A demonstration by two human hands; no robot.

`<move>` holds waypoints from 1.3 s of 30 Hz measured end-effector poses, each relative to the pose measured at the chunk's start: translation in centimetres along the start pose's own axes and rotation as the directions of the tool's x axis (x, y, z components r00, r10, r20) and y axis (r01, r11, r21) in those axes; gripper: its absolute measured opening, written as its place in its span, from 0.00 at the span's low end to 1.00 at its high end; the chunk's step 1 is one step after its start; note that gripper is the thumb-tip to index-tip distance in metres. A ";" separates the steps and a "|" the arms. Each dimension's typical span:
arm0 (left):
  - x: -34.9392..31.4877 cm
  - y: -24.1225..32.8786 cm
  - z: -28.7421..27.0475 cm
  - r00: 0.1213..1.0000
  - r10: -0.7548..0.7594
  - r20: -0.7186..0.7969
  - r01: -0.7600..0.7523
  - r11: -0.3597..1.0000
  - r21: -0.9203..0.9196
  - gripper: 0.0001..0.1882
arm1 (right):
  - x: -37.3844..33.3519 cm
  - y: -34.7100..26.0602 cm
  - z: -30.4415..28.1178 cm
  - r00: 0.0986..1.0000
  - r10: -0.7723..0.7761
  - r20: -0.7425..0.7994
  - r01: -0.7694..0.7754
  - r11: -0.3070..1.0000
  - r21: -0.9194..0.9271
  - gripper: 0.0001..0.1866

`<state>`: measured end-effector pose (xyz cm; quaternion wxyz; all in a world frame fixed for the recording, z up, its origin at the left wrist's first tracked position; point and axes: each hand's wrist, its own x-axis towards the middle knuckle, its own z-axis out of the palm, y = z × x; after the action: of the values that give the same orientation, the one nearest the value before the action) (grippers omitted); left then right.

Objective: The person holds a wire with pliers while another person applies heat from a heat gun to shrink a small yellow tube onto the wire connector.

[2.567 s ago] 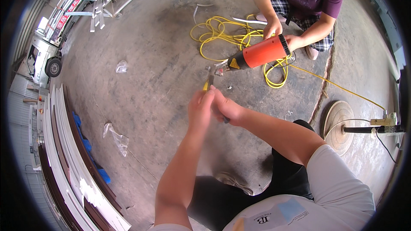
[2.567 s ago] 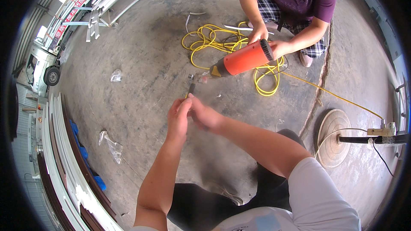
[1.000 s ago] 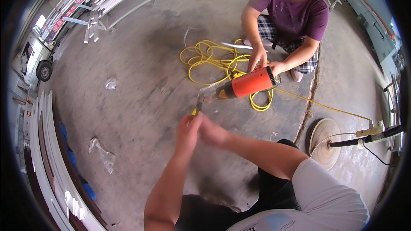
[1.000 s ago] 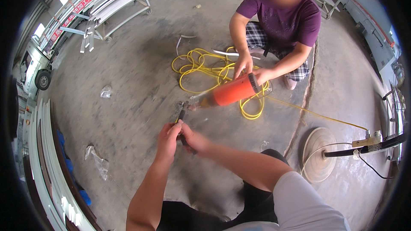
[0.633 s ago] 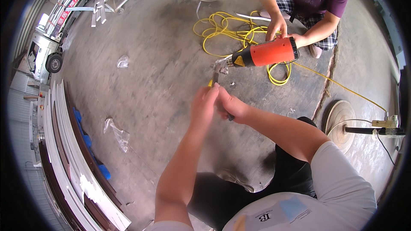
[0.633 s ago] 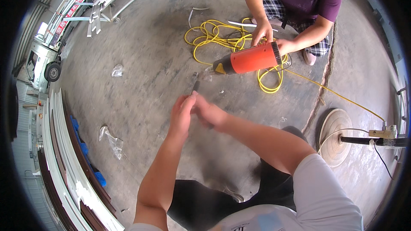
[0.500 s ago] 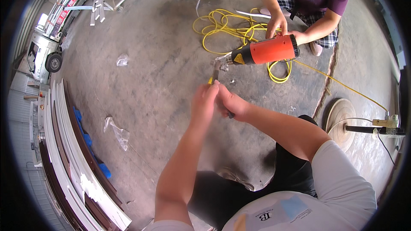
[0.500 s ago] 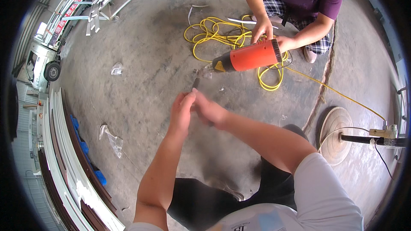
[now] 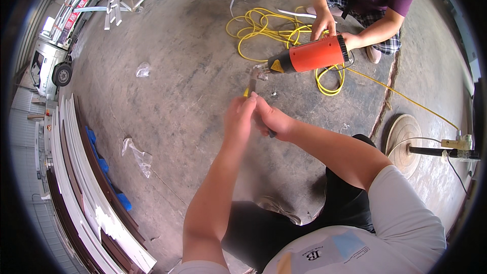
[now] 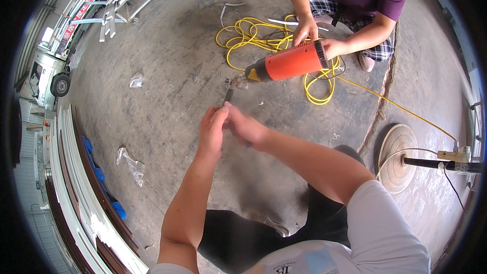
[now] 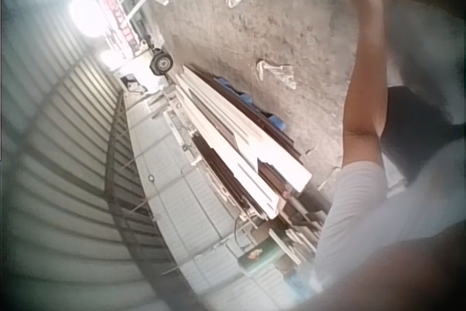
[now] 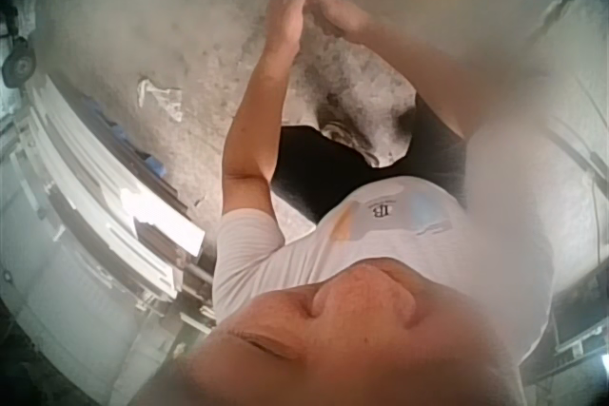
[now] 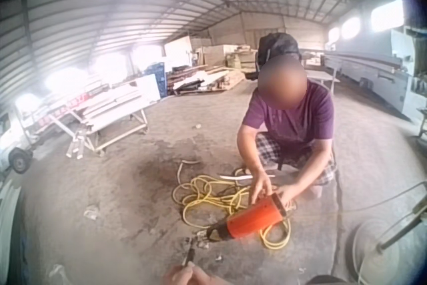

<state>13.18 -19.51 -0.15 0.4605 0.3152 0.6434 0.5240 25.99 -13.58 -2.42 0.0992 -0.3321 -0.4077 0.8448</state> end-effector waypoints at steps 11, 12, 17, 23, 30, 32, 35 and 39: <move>-0.3 0.4 0.0 1.000 0.000 -0.011 0.000 1.000 -0.014 0.15 | 0.0 -0.2 0.5 1.000 -0.013 0.006 0.013 1.000 -0.002 0.41; -0.4 0.6 0.0 1.000 -0.003 -0.014 0.003 1.000 -0.021 0.15 | -0.1 -0.2 0.5 1.000 -0.015 0.007 0.015 1.000 -0.002 0.41; -1.1 1.8 0.0 0.998 -0.062 -0.032 0.060 0.994 -0.087 0.14 | -0.5 -0.5 0.9 0.999 -0.020 0.028 0.020 1.000 -0.005 0.40; -0.9 1.4 -0.4 0.990 -0.136 -0.026 0.131 0.980 -0.151 0.18 | -0.4 -0.3 0.9 0.999 -0.040 0.009 0.040 0.999 0.002 0.36; -0.3 0.7 -1.9 0.942 -0.324 0.082 0.334 0.907 -0.257 0.30 | -0.8 -1.0 0.8 0.997 0.032 -0.076 -0.044 0.986 -0.161 0.39; -0.2 0.8 -2.2 0.934 -0.333 0.129 0.357 0.886 -0.297 0.31 | -0.7 -1.0 0.6 0.993 0.070 -0.097 -0.088 0.976 -0.198 0.41; -0.2 1.0 -2.6 0.912 -0.363 0.191 0.409 0.837 -0.363 0.31 | -1.2 -1.3 0.7 0.985 0.046 -0.165 -0.086 0.965 -0.248 0.43; 0.1 0.3 -4.0 0.868 -0.375 0.325 0.491 0.743 -0.455 0.29 | -2.3 -2.1 0.9 0.973 0.049 -0.227 -0.120 0.942 -0.314 0.39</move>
<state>9.42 -20.84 0.22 0.7040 0.0727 0.4783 0.5199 26.90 -13.76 0.66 0.0502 -0.4509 -0.5135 0.7284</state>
